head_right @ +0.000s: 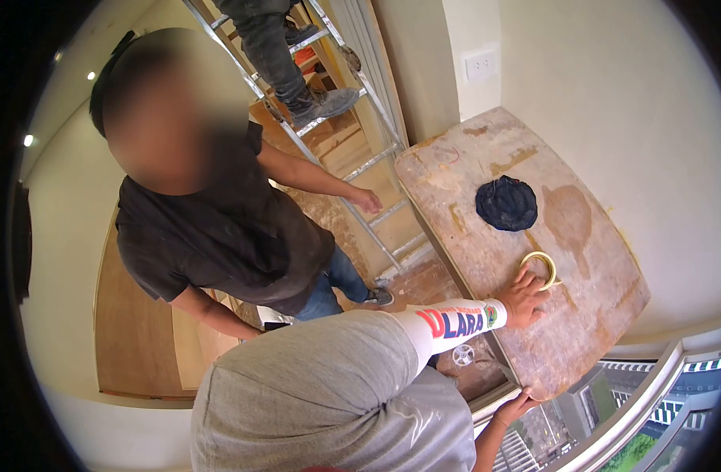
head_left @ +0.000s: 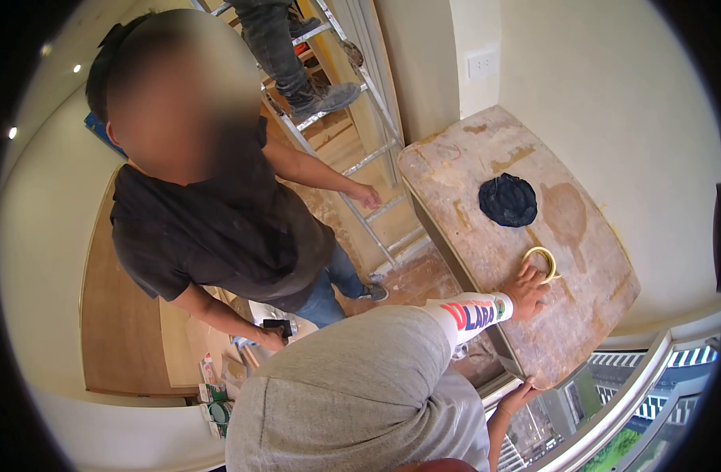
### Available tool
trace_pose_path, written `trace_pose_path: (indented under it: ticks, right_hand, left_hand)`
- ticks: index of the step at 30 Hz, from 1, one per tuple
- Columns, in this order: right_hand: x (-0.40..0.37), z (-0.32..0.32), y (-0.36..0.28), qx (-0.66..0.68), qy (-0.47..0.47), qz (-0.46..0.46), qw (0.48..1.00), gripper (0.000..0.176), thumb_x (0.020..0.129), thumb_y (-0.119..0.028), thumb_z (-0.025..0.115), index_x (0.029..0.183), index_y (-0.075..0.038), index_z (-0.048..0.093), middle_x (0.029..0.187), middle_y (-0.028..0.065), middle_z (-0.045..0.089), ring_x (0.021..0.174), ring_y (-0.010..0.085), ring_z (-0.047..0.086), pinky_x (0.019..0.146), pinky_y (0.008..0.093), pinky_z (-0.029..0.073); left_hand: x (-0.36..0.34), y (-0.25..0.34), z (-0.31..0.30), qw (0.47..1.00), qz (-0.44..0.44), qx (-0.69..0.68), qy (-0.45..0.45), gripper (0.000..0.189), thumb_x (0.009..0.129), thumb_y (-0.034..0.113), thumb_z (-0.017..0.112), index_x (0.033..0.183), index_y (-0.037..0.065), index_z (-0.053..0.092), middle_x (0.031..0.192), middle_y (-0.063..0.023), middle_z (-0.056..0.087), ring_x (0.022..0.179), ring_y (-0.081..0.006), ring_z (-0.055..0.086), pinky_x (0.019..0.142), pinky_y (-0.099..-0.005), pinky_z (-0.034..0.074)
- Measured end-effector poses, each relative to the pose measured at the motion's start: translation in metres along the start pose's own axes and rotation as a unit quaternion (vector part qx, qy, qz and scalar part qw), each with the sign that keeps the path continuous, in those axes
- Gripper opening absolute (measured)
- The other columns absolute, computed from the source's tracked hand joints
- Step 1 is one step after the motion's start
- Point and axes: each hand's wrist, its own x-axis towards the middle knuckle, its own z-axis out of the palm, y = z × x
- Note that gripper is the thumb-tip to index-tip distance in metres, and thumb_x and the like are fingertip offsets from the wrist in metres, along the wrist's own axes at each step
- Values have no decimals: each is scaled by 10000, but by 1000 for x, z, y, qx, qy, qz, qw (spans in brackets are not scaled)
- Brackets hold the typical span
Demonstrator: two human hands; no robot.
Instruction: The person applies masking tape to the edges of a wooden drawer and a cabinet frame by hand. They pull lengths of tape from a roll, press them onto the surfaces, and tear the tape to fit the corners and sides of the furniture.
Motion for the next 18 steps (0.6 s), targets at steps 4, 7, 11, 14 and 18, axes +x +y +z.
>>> trace_pose_path:
  ticks: [4,7,11,14,18]
  right_hand:
    - [1,-1,1,11,2,4,1000,758,1014,-326,579,1574,19,202,1568,198,340,1388,277,382,1179,401,265]
    - [-1,1,-3,12,12,11,1000,750,1014,-324,580,1570,18,210,1562,192,348,1380,275,390,1174,401,273]
    - [-1,1,-6,-6,8,10,1000,754,1013,-331,585,1568,19,213,1547,189,366,1360,276,406,1166,399,282]
    - [1,-3,0,-18,2,7,1000,757,1014,-339,585,1566,22,213,1541,192,373,1352,277,413,1165,398,282]
    - [3,-6,7,-22,-3,-2,1000,760,1016,-354,583,1564,24,217,1537,198,376,1350,276,415,1165,397,281]
  left_hand:
    - [0,-1,1,1000,3,1,4,545,874,411,668,1289,62,614,1322,-168,507,1344,-351,378,1227,-580,79]
    - [0,-2,1,1000,4,-2,6,545,874,411,667,1289,61,618,1318,-168,509,1343,-351,379,1227,-581,79]
    - [0,-2,5,1000,4,-1,6,545,872,409,669,1286,58,623,1313,-169,512,1342,-356,379,1227,-582,80]
    - [0,-2,4,1000,5,-2,6,547,869,410,671,1285,58,621,1310,-171,513,1341,-361,379,1228,-581,75]
    - [0,-4,7,1000,3,-4,9,539,869,411,670,1277,62,622,1308,-171,515,1338,-363,380,1228,-582,73]
